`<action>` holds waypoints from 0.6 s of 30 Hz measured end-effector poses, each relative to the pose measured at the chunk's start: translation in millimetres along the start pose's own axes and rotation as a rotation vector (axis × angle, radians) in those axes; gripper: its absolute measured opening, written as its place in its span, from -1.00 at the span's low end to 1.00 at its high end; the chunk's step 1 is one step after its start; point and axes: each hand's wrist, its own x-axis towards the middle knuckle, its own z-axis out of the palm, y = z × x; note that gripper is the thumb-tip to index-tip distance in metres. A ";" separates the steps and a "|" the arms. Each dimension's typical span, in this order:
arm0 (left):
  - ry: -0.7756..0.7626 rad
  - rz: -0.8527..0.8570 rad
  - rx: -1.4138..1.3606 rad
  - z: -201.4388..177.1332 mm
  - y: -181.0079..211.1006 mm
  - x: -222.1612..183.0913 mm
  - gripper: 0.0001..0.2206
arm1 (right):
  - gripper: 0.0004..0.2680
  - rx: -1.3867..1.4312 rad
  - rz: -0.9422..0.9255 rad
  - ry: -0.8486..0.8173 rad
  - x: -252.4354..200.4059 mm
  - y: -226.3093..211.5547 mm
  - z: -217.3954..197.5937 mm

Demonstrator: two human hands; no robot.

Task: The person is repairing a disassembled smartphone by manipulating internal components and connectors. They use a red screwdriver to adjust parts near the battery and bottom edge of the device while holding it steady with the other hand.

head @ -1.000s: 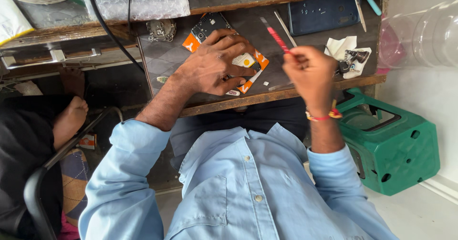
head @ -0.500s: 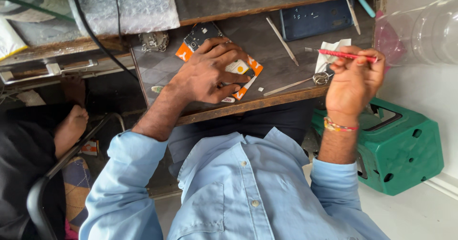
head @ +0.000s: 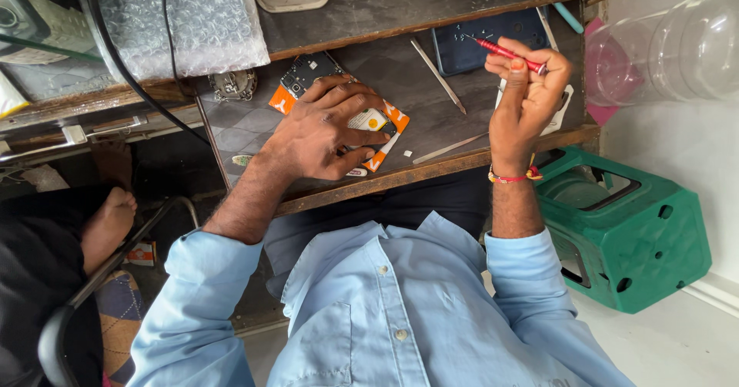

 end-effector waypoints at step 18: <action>-0.005 -0.010 0.003 4.8 -3.1 -2.3 -0.80 | -0.93 -0.111 0.049 0.132 -0.1 9.4 -5.0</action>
